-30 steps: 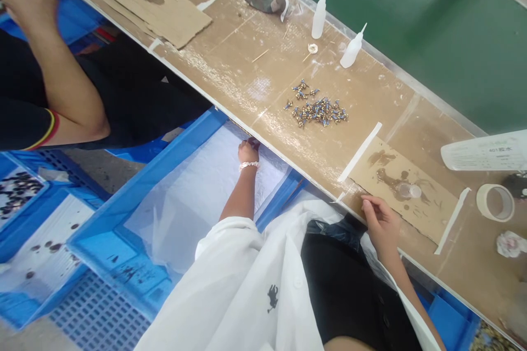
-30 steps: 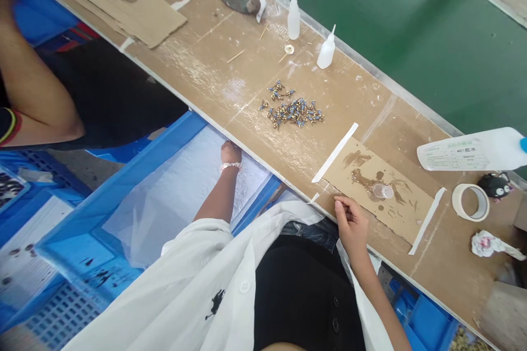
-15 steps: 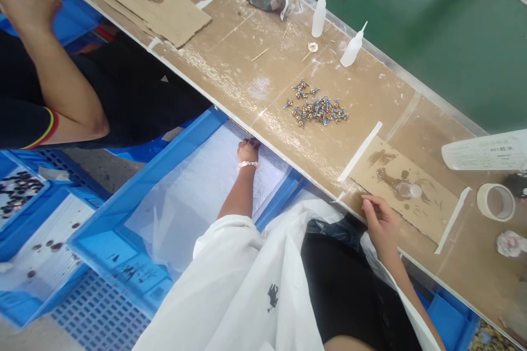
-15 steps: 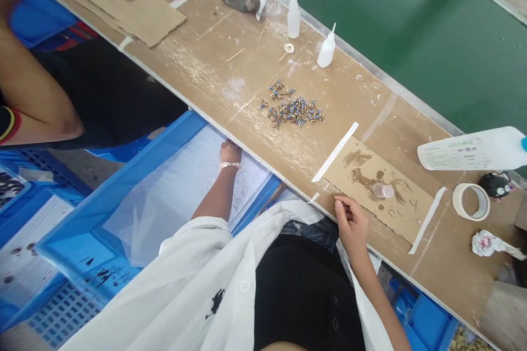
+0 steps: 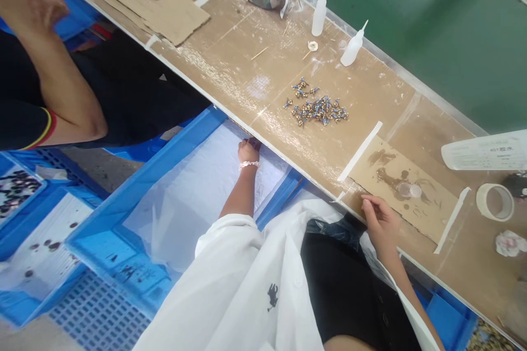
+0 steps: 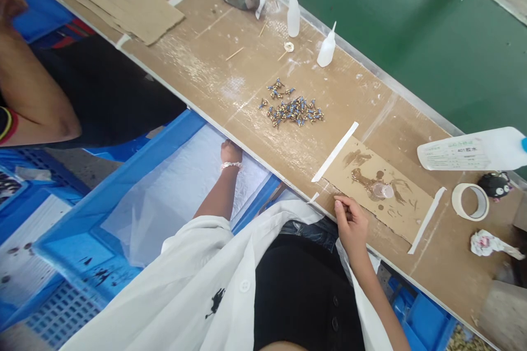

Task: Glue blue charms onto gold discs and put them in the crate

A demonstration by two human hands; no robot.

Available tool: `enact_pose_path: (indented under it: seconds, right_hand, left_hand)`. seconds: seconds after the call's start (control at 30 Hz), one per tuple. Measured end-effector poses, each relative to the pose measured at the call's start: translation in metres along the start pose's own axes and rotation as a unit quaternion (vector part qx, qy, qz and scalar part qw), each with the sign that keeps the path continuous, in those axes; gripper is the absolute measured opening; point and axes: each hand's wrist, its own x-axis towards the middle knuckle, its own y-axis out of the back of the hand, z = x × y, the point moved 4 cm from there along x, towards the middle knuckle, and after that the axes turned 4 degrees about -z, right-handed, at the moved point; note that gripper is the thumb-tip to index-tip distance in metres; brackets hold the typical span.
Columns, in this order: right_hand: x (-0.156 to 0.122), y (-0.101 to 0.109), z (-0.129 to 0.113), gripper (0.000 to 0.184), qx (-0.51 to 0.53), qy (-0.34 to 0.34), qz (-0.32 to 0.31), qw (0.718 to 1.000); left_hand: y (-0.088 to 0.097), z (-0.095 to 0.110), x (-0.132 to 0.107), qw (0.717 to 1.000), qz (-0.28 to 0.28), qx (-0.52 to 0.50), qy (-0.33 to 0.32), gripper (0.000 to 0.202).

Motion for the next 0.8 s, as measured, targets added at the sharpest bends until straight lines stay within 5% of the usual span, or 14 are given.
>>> enact_pose_path:
  seconds: [0.8]
  right_hand:
    - [-0.0001,-0.0007,0.0013,0.030,0.004,0.000,0.000,1.000]
  left_hand:
    - [-0.0003,-0.0038,0.0027,1.000,0.017,0.003,-0.009,0.022]
